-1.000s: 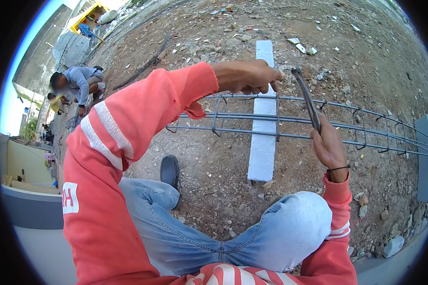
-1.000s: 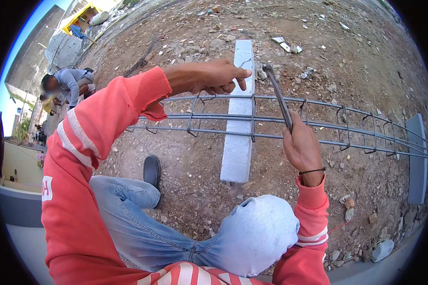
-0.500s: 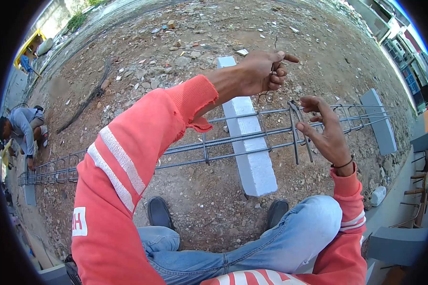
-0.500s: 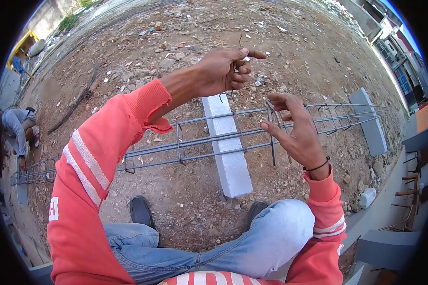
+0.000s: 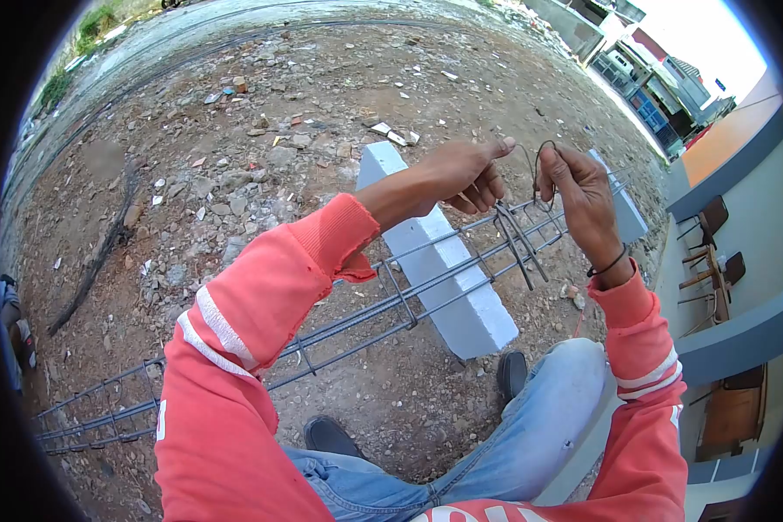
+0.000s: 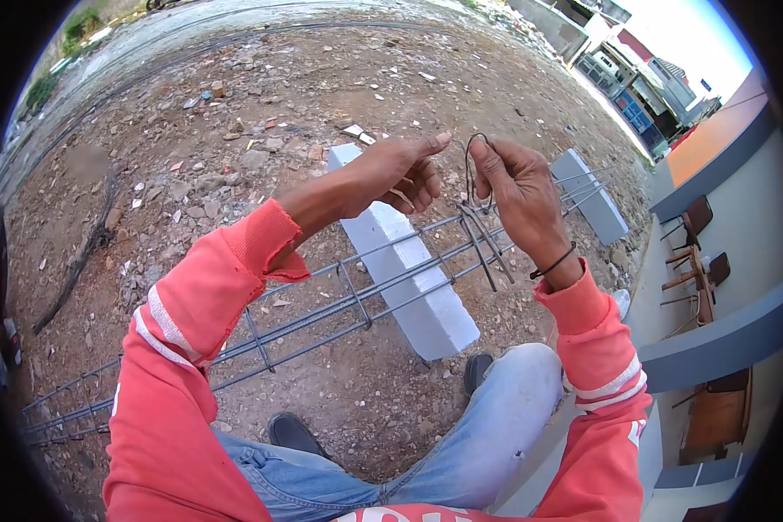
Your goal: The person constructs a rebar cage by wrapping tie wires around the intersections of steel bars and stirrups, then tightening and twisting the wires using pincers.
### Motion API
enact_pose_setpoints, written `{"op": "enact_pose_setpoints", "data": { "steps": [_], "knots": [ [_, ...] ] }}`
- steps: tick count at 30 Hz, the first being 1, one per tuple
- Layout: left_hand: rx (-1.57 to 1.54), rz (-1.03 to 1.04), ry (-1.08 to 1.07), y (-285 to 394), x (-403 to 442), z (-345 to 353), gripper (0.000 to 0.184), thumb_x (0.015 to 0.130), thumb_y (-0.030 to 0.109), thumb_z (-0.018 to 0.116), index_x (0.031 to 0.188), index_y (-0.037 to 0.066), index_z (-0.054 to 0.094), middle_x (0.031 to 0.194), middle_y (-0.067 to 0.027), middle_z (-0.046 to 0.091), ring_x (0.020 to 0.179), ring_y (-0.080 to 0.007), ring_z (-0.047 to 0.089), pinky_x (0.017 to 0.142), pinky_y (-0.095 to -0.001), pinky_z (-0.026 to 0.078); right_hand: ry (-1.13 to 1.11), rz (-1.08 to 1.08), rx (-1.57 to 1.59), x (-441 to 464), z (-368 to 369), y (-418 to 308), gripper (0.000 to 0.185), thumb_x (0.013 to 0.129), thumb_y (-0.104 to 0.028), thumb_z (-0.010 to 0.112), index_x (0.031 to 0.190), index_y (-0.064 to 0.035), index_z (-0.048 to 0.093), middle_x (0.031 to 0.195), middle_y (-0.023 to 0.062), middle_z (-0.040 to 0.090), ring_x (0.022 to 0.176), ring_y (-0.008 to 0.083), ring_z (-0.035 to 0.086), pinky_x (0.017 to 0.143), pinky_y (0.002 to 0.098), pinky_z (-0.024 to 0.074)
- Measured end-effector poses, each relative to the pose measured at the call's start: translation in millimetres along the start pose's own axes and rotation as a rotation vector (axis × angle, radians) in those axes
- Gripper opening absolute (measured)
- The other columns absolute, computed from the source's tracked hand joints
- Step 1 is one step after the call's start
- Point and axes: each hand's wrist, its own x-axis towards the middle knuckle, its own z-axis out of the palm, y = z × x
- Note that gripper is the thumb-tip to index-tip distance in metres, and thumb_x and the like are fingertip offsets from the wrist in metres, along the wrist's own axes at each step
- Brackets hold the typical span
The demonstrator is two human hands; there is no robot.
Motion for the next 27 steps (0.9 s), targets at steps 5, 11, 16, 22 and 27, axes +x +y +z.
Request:
{"op": "enact_pose_setpoints", "data": {
  "steps": [5,11,16,22,27],
  "knots": [
    [-0.153,0.506,-0.075,-1.0,-6.4,8.9,0.042,0.103,0.041,0.064,0.113,0.001,0.068,0.1,-0.0066,0.072,0.09,-0.0131,0.07,0.079,-0.0271,0.057,0.159,-0.068,-0.437,13.5,12.9,-21.7,0.033,0.106,-0.028,0.059,0.09,-0.0002,0.069,0.062,0.0055,0.058,0.058,0.0137,0.052,0.058,0.0335,0.0427],
    [-0.499,0.584,-0.347,13.2,4.9,-13.4,0.024,0.108,0.029,0.056,0.112,0.006,0.063,0.085,0.0019,0.062,0.076,-0.0073,0.059,0.074,-0.0239,0.052,0.05,-0.169,-0.538,29.7,-15.3,-64.4,0.035,0.105,-0.03,0.061,0.089,-0.0003,0.07,0.063,0.0044,0.059,0.059,0.0112,0.052,0.057,0.0308,0.0419],
    [-0.327,0.754,-0.533,7.3,28.2,-56.1,0.029,0.107,0.031,0.058,0.11,0.003,0.067,0.074,0.007,0.045,0.069,-0.005,0.042,0.064,-0.0227,0.038,-0.136,-0.318,-0.673,40.8,-26.5,-86.7,0.022,0.102,-0.02,0.066,0.105,0.0002,0.074,0.076,0.0064,0.068,0.067,0.0092,0.065,0.061,0.0283,0.0499],
    [0.551,0.666,-0.212,-55.7,19.8,-75.6,0.029,0.1,0.034,0.069,0.103,0.007,0.078,0.071,0.0068,0.055,0.067,-0.0045,0.044,0.061,-0.0248,0.036,-0.769,-0.413,-0.99,32.6,1.6,-48.5,0.018,0.097,-0.018,0.066,0.106,-0.0061,0.076,0.084,0.0172,0.071,0.077,0.0346,0.067,0.074,0.0453,0.0518],
    [0.34,0.39,-0.366,-87.3,14.5,-79.7,0.026,0.099,0.032,0.07,0.102,0.008,0.078,0.068,0.0074,0.053,0.064,-0.0053,0.04,0.058,-0.0261,0.033,-0.726,-0.342,-0.964,36.1,31.3,-47.1,0.015,0.092,-0.016,0.068,0.102,-0.0074,0.077,0.083,0.0153,0.071,0.081,0.0351,0.066,0.076,0.0451,0.0515]
  ]
}}
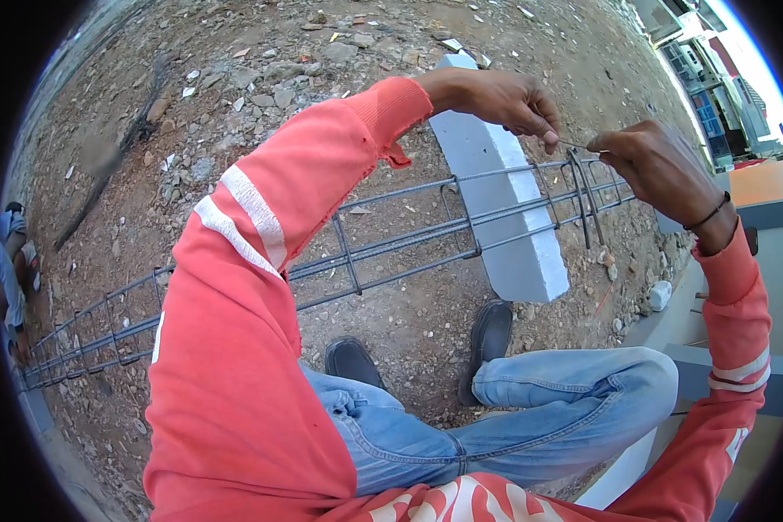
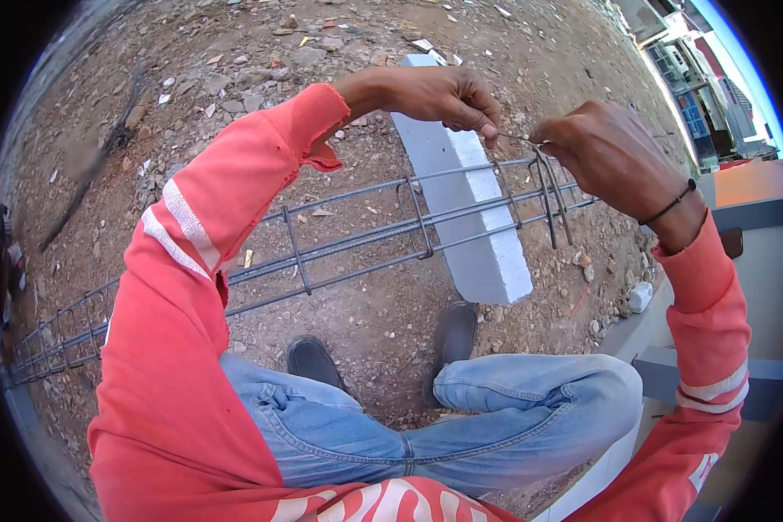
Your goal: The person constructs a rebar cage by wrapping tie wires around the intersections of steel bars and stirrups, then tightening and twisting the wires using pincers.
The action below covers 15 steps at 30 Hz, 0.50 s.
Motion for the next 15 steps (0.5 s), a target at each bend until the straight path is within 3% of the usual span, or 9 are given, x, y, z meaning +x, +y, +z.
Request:
{"op": "enact_pose_setpoints", "data": {
  "steps": [4,6,7,8,10,12,13,15],
  "knots": [
    [0.139,-0.059,-0.101,5.2,0.1,3.9,0.027,0.098,0.033,0.07,0.098,0.007,0.079,0.066,0.0072,0.05,0.061,-0.0056,0.04,0.056,-0.0274,0.031,-0.013,-0.209,0.084,26.7,10.7,5.3,0.011,0.088,-0.011,0.068,0.086,-0.0074,0.079,0.081,0.0179,0.07,0.078,0.0369,0.068,0.073,0.046,0.052],
    [0.179,-0.133,-0.119,-3.0,4.7,2.1,0.028,0.098,0.034,0.071,0.097,0.008,0.079,0.066,0.0066,0.05,0.061,-0.0062,0.041,0.056,-0.0274,0.031,-0.289,-0.11,-0.065,54.3,3.4,0.3,0.01,0.083,-0.01,0.069,0.083,-0.0067,0.079,0.08,0.0177,0.071,0.08,0.0366,0.069,0.073,0.0449,0.0537],
    [0.156,-0.186,-0.068,-1.8,0.0,-3.6,0.03,0.099,0.036,0.07,0.098,0.008,0.079,0.066,0.006,0.049,0.061,-0.0072,0.042,0.057,-0.0274,0.032,-0.09,-0.15,-0.043,61.4,6.6,4.3,0.009,0.078,-0.009,0.072,0.083,-0.0055,0.078,0.079,0.0192,0.071,0.079,0.0379,0.07,0.071,0.0447,0.0545],
    [0.096,-0.274,0.04,0.5,-7.1,-9.7,0.031,0.1,0.038,0.069,0.101,0.008,0.08,0.067,0.0063,0.049,0.064,-0.0076,0.042,0.059,-0.0266,0.033,0.231,-0.323,0.001,74.8,20.1,20.4,0.01,0.077,-0.009,0.074,0.084,-0.0038,0.078,0.08,0.0218,0.071,0.072,0.0378,0.07,0.066,0.0455,0.0541],
    [-0.006,-0.219,0.204,6.6,-26.9,-23.8,0.033,0.101,0.039,0.067,0.105,0.008,0.08,0.068,0.0064,0.049,0.066,-0.0074,0.041,0.062,-0.0257,0.034,0.328,-0.167,0.094,94.8,13.4,25.4,0.015,0.081,-0.011,0.073,0.091,-0.0013,0.079,0.084,0.0174,0.074,0.074,0.032,0.07,0.072,0.042,0.0539],
    [0.181,-0.306,0.33,20.6,-51.3,-34.8,0.033,0.102,0.038,0.066,0.107,0.008,0.079,0.069,0.0069,0.05,0.066,-0.0074,0.038,0.062,-0.0258,0.034,0.189,-0.047,0.115,103.5,-8.2,24.9,0.023,0.084,-0.019,0.067,0.099,-0.0068,0.081,0.09,0.0217,0.075,0.085,0.0341,0.072,0.082,0.0427,0.056],
    [0.351,-0.453,0.347,34.4,-63.2,-41.4,0.033,0.102,0.037,0.065,0.107,0.006,0.078,0.077,0.0043,0.062,0.071,-0.0086,0.049,0.07,-0.0268,0.042,0.127,-0.115,0.208,104.6,-11.2,32.7,0.025,0.085,-0.019,0.065,0.1,-0.0054,0.08,0.09,0.0204,0.075,0.085,0.034,0.072,0.081,0.0419,0.0557],
    [0.466,-0.49,0.337,50.4,-88.3,-53.4,0.032,0.101,0.035,0.066,0.108,0.007,0.079,0.084,0.0015,0.068,0.078,-0.0104,0.056,0.075,-0.0287,0.046,0.176,-0.277,0.313,126.5,8.0,54.5,0.025,0.086,-0.019,0.065,0.1,-0.0051,0.08,0.091,0.0202,0.075,0.086,0.0341,0.072,0.081,0.0418,0.0555]
  ]
}}
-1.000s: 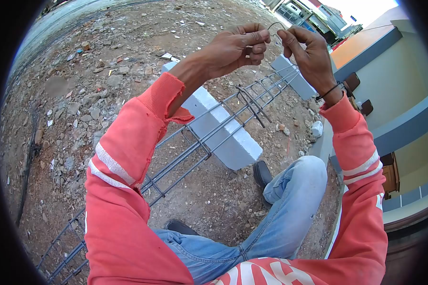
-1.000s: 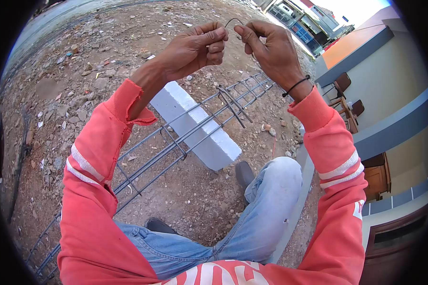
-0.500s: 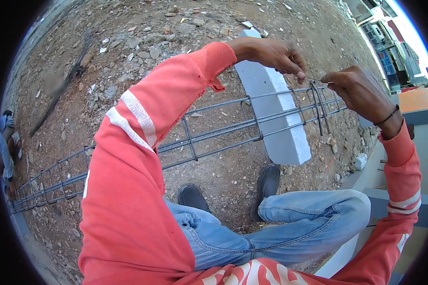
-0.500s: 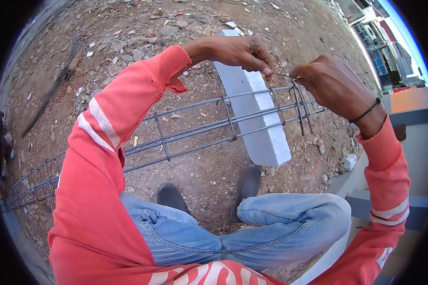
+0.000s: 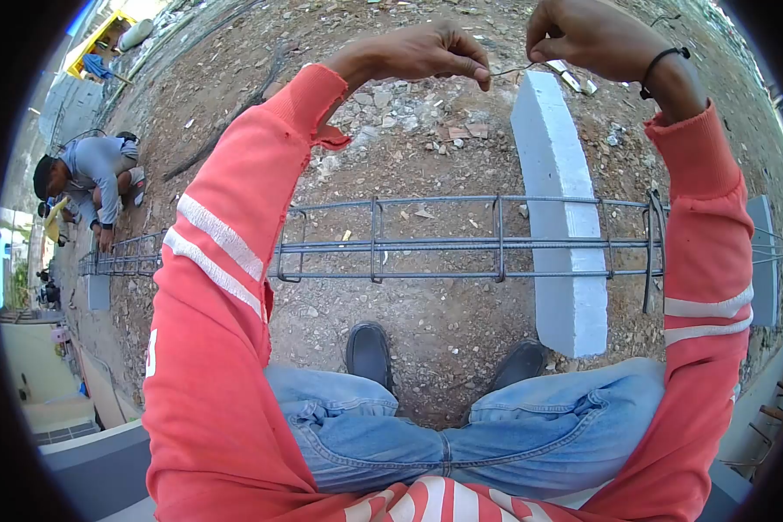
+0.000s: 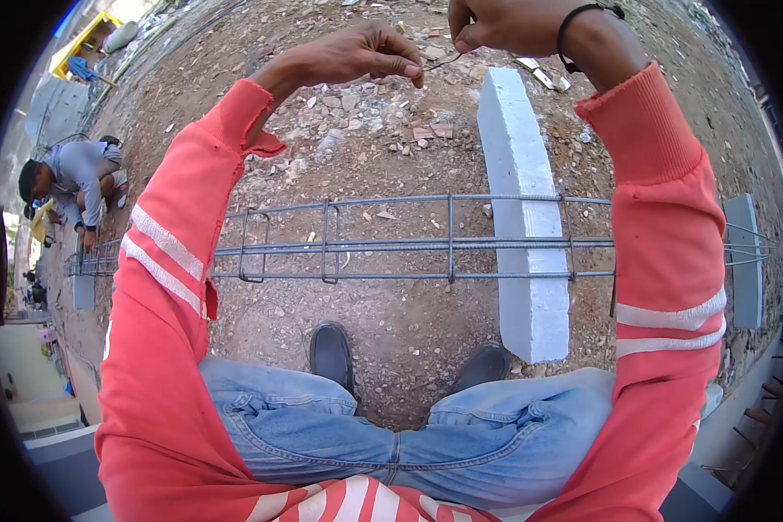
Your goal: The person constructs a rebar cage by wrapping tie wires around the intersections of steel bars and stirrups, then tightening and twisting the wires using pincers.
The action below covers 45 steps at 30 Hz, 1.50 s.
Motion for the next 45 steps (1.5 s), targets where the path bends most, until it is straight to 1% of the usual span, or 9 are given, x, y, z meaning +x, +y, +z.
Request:
{"op": "enact_pose_setpoints", "data": {
  "steps": [7,10,12,15,16,22,29,32,45],
  "knots": [
    [0.159,-0.343,0.006,55.6,-84.8,-19.7,0.032,0.1,0.034,0.068,0.108,0.006,0.079,0.1,-0.006,0.077,0.1,-0.0173,0.069,0.095,-0.0353,0.051,-0.021,-0.272,0.264,29.9,18.1,-35.7,0.027,0.09,-0.012,0.063,0.111,-0.0039,0.078,0.105,0.0187,0.077,0.098,0.0308,0.072,0.091,0.0394,0.0566],
    [0.038,-0.501,0.049,67.1,-102.2,-8.7,0.033,0.1,0.037,0.068,0.106,0.005,0.078,0.079,0.0017,0.064,0.074,-0.0087,0.052,0.067,-0.0289,0.04,-0.06,-0.186,0.307,21.8,13.2,-46.5,0.026,0.09,-0.013,0.064,0.11,-0.0039,0.078,0.108,0.0193,0.076,0.098,0.0292,0.073,0.092,0.0389,0.0567],
    [-0.282,-0.529,0.036,58.4,-105.1,8.9,0.032,0.1,0.035,0.069,0.104,0.004,0.077,0.07,0.0053,0.054,0.066,-0.0055,0.043,0.059,-0.0248,0.034,0.187,-0.4,0.331,26.6,40.9,-43.8,0.017,0.081,-0.014,0.075,0.091,-0.0001,0.079,0.084,0.0176,0.074,0.077,0.0313,0.07,0.072,0.0404,0.0545],
    [-0.473,-0.47,-0.126,40.0,-100.4,55.0,0.032,0.1,0.034,0.069,0.107,0.004,0.077,0.073,0.0034,0.059,0.07,-0.0071,0.047,0.067,-0.0254,0.039,-0.089,-0.381,0.144,13.4,43.8,-65.6,0.019,0.08,-0.015,0.076,0.089,0.0013,0.079,0.081,0.0173,0.074,0.075,0.0303,0.071,0.072,0.0393,0.0553],
    [-0.472,-0.449,-0.087,30.7,-96.9,73.3,0.032,0.099,0.035,0.07,0.108,0.005,0.077,0.075,0.0029,0.061,0.072,-0.0076,0.049,0.069,-0.0259,0.041,-0.09,-0.41,0.236,11.2,59.8,-59.8,0.016,0.076,-0.013,0.076,0.078,0.0033,0.076,0.068,0.0179,0.07,0.061,0.0289,0.067,0.057,0.0407,0.0512],
    [0.163,-0.486,0.104,3.7,-64.9,119.4,0.034,0.096,0.036,0.071,0.119,0.01,0.076,0.113,-0.0149,0.076,0.107,-0.0287,0.07,0.09,-0.04,0.054,-0.475,-0.091,0.386,-18.2,93.0,-26.9,0.023,0.078,-0.018,0.079,0.093,-0.0002,0.08,0.08,0.0137,0.077,0.07,0.0207,0.072,0.068,0.0335,0.0546],
    [-0.159,-0.21,0.202,-44.0,-7.3,188.1,0.035,0.096,0.036,0.072,0.116,0.008,0.077,0.097,-0.0144,0.078,0.086,-0.0241,0.074,0.078,-0.0388,0.056,-0.505,0.092,0.491,-58.1,100.3,-13.7,0.022,0.079,-0.017,0.078,0.094,-0.0002,0.081,0.077,0.0133,0.076,0.069,0.0216,0.07,0.068,0.035,0.0529],
    [-0.196,-0.359,0.098,-47.5,5.5,199.3,0.034,0.093,0.034,0.076,0.109,0.004,0.079,0.085,-0.0102,0.076,0.066,-0.0134,0.07,0.062,-0.0303,0.055,-0.473,0.163,0.541,-75.7,91.9,-16.5,0.022,0.08,-0.017,0.077,0.094,-0.0002,0.08,0.079,0.0156,0.076,0.07,0.025,0.071,0.071,0.036,0.0549],
    [-0.53,-0.413,0.136,-59.5,-4.0,200.3,0.033,0.09,0.032,0.08,0.098,-0.001,0.079,0.077,-0.0064,0.073,0.064,-0.0111,0.066,0.058,-0.0285,0.057,-0.37,0.419,0.564,-60.2,173.7,-31.4,0.018,0.08,-0.011,0.072,0.091,0.0011,0.08,0.079,0.023,0.074,0.072,0.0315,0.073,0.072,0.0388,0.0564]
  ]
}}
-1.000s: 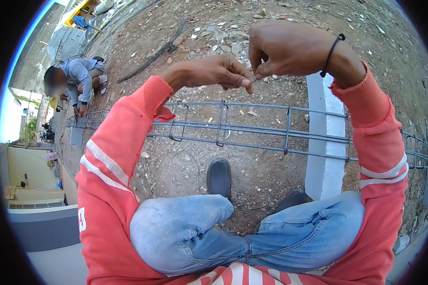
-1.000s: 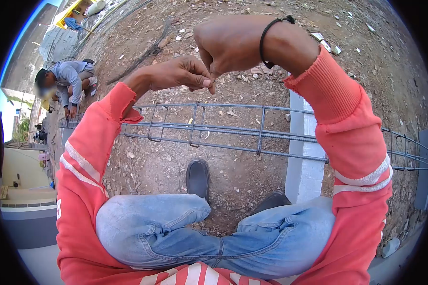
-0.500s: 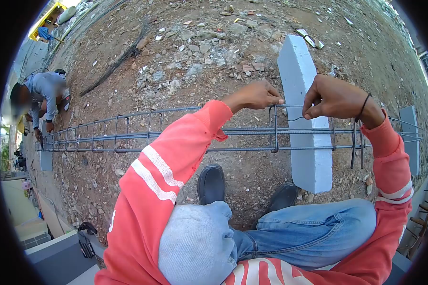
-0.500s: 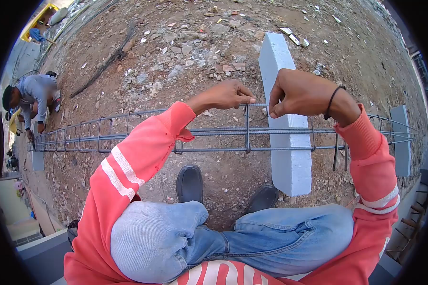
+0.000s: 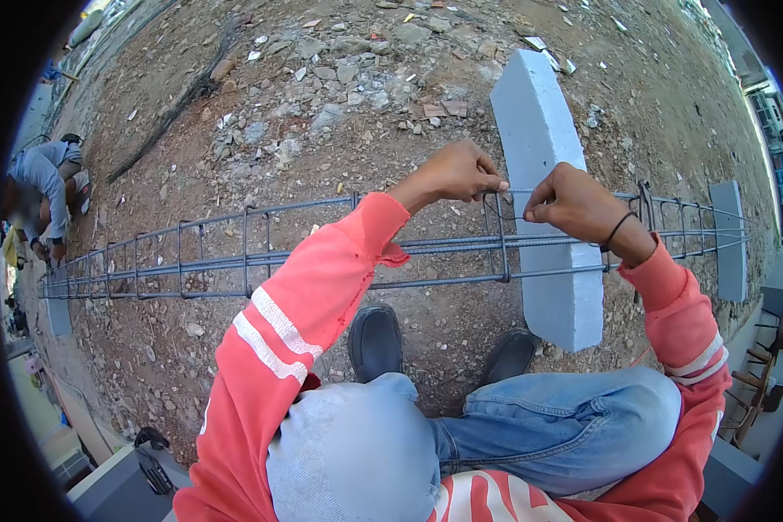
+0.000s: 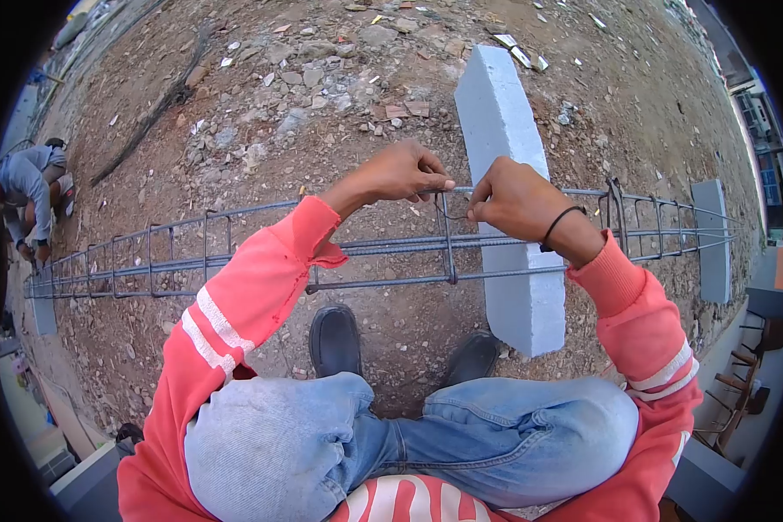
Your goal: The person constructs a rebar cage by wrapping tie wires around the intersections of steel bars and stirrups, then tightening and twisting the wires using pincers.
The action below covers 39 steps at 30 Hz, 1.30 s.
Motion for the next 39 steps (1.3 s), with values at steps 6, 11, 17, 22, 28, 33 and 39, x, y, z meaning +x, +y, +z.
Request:
{"op": "enact_pose_setpoints", "data": {
  "steps": [6,11,17,22,28,33,39],
  "knots": [
    [0.38,-0.195,0.16,11.6,-11.2,-12.3,0.042,0.089,0.037,0.079,0.082,-0.003,0.075,0.072,-0.0102,0.073,0.059,-0.0161,0.069,0.055,-0.0314,0.056,0.168,0.005,-0.028,14.0,13.5,-4.1,0.017,0.083,-0.01,0.071,0.091,0.0022,0.079,0.081,0.026,0.072,0.076,0.0384,0.073,0.076,0.0421,0.0566],
    [-0.063,-0.315,0.051,3.2,-1.0,-0.5,0.041,0.088,0.034,0.079,0.08,-0.006,0.072,0.072,-0.0127,0.073,0.058,-0.0175,0.07,0.049,-0.0302,0.055,0.203,-0.013,-0.033,17.8,21.3,-6.8,0.018,0.085,-0.01,0.07,0.093,0.0038,0.078,0.079,0.0288,0.07,0.076,0.042,0.071,0.076,0.0436,0.0563],
    [-0.258,-0.421,0.104,13.6,-1.5,3.0,0.034,0.083,0.029,0.086,0.087,-0.003,0.075,0.076,-0.0118,0.073,0.058,-0.0142,0.068,0.044,-0.0274,0.053,0.161,-0.148,-0.055,28.4,14.2,-1.2,0.018,0.086,-0.008,0.067,0.095,0.0032,0.078,0.077,0.0287,0.068,0.073,0.0422,0.07,0.071,0.0448,0.0554],
    [-0.324,-0.379,0.123,2.9,6.6,5.2,0.024,0.075,0.015,0.091,0.08,-0.003,0.076,0.076,-0.0101,0.073,0.055,-0.0138,0.064,0.045,-0.0295,0.048,0.117,-0.207,-0.112,46.9,2.9,9.7,0.016,0.084,-0.008,0.07,0.095,0.0001,0.079,0.079,0.0258,0.071,0.072,0.0407,0.071,0.071,0.0441,0.0561],
    [-0.192,-0.29,0.167,-5.6,11.1,8.7,0.014,0.08,0.015,0.086,0.081,0.003,0.08,0.074,-0.0071,0.073,0.061,-0.0126,0.065,0.052,-0.029,0.048,0.285,-0.144,-0.289,65.5,-5.4,11.2,0.016,0.078,-0.018,0.083,0.085,-0.0043,0.078,0.081,0.0199,0.074,0.079,0.0385,0.073,0.073,0.0466,0.0572],
    [-0.072,-0.31,0.26,-2.8,9.7,12.3,0.018,0.078,0.02,0.085,0.08,0.002,0.08,0.074,-0.0068,0.074,0.063,-0.0131,0.064,0.054,-0.0303,0.047,0.339,-0.161,-0.353,90.5,-2.5,24.2,0.023,0.072,-0.022,0.089,0.079,-0.0043,0.077,0.075,0.0161,0.073,0.075,0.0355,0.071,0.071,0.0428,0.0549],
    [-0.07,-0.297,0.305,-0.4,1.7,12.9,0.022,0.076,0.023,0.084,0.08,0.002,0.08,0.075,-0.0063,0.074,0.064,-0.013,0.064,0.056,-0.0306,0.048,0.146,-0.034,-0.28,119.8,1.0,44.5,0.031,0.064,-0.024,0.094,0.082,-0.0049,0.079,0.082,0.0174,0.075,0.082,0.034,0.074,0.074,0.0419,0.0571]
  ]
}}
